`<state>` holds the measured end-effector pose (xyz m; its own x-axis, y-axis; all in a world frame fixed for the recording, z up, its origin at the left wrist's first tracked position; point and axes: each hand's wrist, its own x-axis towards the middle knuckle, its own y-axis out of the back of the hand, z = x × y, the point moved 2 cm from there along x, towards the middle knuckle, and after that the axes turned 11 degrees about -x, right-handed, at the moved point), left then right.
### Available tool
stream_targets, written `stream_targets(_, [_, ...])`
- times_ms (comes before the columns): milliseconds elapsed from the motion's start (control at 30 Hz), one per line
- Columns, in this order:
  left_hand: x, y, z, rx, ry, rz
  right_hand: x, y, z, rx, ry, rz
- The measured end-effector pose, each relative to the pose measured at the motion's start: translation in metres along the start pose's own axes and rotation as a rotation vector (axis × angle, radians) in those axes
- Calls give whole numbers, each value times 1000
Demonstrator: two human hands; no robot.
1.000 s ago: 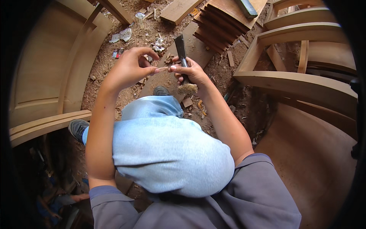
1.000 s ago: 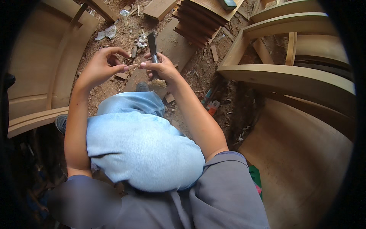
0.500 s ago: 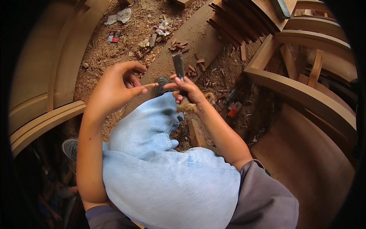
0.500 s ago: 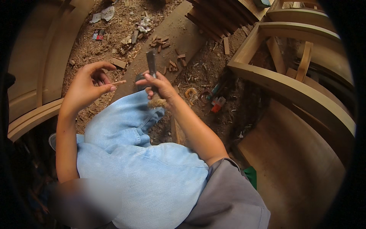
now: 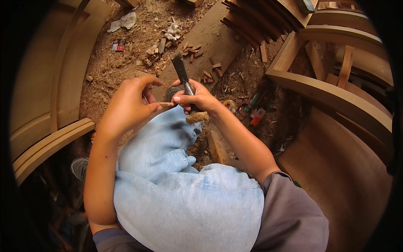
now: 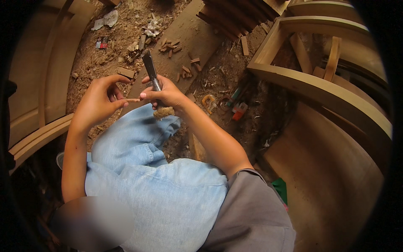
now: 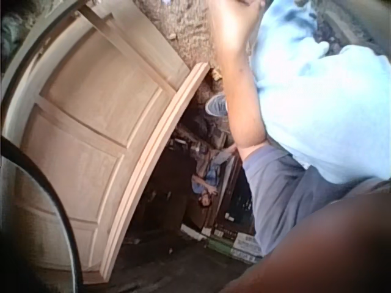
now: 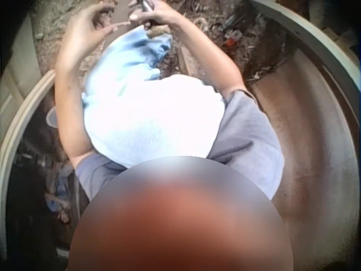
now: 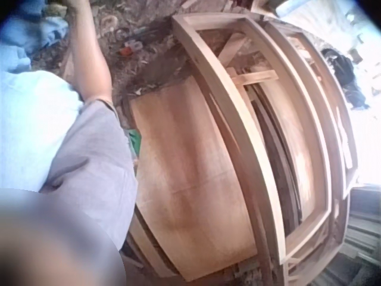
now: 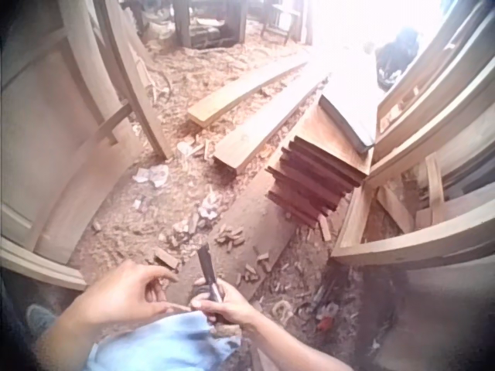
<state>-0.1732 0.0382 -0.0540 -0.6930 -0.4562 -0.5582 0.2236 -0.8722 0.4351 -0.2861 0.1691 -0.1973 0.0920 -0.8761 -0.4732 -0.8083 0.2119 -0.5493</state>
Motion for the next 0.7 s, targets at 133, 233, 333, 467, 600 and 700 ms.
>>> stream_targets(133, [1, -3, 2, 12, -16, 4, 0, 2, 0, 25, -7, -13])
stream_targets(233, [4, -3, 3, 28, -17, -14, 0, -5, -5, -41, -18, -46])
stream_targets(333, [3, -1, 2, 82, -38, 8, 3, -9, -2, -21, -77, -5])
stream_targets(467, [-1, 5, 9, 129, -85, 96, 17, 16, 27, -74, -146, 264])
stream_targets(600, [-12, 18, 25, 9, -29, 93, 31, 77, 81, -57, -187, 713])
stream_targets(700, [-17, 22, 38, 6, -129, 97, 37, 122, 121, -14, -139, 1001])
